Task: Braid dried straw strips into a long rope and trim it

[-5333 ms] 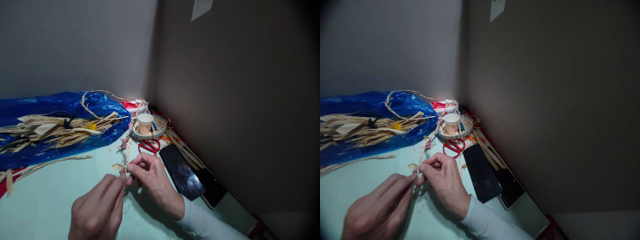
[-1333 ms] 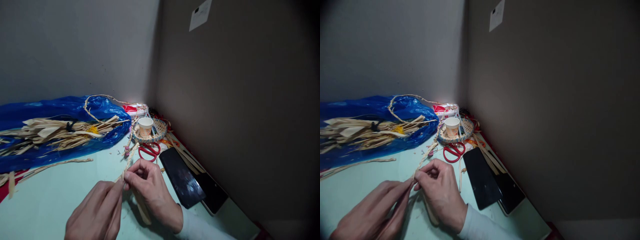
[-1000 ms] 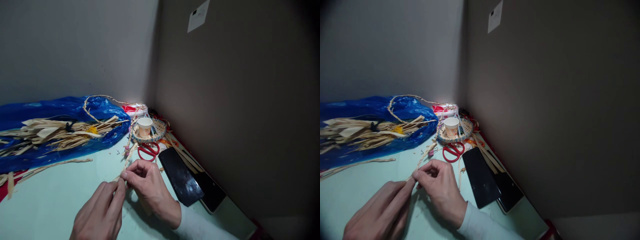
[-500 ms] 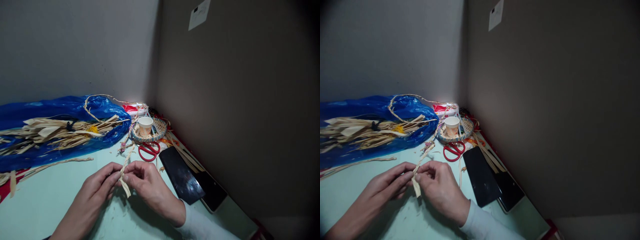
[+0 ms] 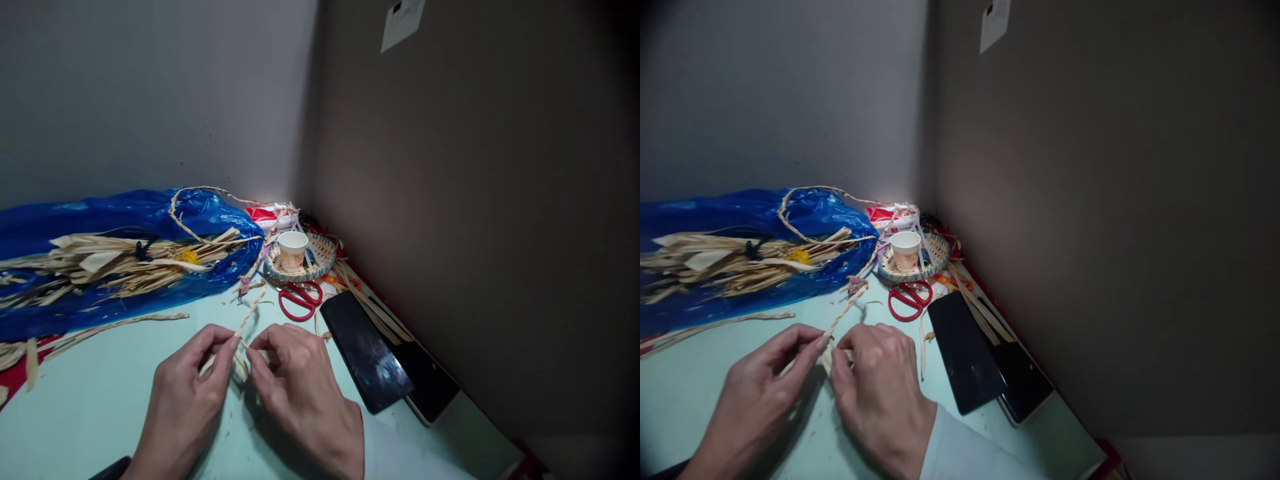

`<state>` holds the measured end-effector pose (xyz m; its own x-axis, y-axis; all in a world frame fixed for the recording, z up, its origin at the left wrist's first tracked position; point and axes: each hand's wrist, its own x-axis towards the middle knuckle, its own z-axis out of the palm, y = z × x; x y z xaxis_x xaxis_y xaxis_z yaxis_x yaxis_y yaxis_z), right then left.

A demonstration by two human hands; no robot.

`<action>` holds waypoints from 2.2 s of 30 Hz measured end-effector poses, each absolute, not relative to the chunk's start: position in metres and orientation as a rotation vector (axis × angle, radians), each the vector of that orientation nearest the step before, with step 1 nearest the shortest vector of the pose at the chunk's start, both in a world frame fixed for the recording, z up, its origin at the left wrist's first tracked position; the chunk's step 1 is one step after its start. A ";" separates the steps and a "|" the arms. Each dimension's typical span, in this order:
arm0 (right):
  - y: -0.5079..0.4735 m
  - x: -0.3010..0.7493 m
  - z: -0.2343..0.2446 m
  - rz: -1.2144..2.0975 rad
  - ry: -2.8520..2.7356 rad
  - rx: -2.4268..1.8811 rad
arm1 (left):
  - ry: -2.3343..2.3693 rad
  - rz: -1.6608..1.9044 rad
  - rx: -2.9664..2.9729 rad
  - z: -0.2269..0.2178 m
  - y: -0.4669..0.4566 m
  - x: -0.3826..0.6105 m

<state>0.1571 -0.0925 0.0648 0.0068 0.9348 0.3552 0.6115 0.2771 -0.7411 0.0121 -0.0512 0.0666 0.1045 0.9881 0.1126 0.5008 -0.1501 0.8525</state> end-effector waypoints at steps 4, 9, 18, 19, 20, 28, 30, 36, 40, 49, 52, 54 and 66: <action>-0.097 0.143 0.055 0.027 -1.831 -1.310 | 1.478 1.021 1.600 0.068 -0.052 0.016; -0.094 0.135 0.048 -0.430 -1.929 -1.165 | 1.351 0.951 1.301 0.067 -0.052 0.017; -0.092 0.156 0.073 0.540 -1.641 -1.336 | 1.265 0.972 1.111 0.059 -0.044 0.011; -0.087 0.160 0.076 0.709 -1.493 -1.347 | 1.267 0.944 1.137 0.061 -0.045 0.011; -0.082 0.165 0.077 0.850 -1.363 -1.317 | 1.265 0.910 1.163 0.063 -0.046 0.011; -0.063 0.181 0.071 1.296 -0.954 -0.975 | 1.308 0.648 1.412 0.077 -0.069 0.022; -0.065 0.178 0.071 1.197 -0.951 -1.049 | 1.309 0.687 1.474 0.074 -0.078 0.024; -0.062 0.173 0.064 1.240 -0.940 -1.067 | 1.405 0.901 1.405 0.068 -0.097 0.031; -0.061 0.180 0.068 1.354 -0.942 -0.954 | 1.349 0.882 1.377 0.071 -0.088 0.028; -0.084 0.173 0.089 1.205 -1.358 -1.061 | 1.169 0.957 1.061 0.084 -0.071 0.014; -0.086 0.172 0.088 1.049 -1.467 -1.079 | 1.167 0.939 1.104 0.083 -0.070 0.014; -0.086 0.173 0.089 0.954 -1.515 -1.089 | 1.207 0.955 1.128 0.085 -0.071 0.014; -0.088 0.177 0.095 0.801 -1.557 -1.076 | 1.204 0.950 1.033 0.091 -0.071 0.011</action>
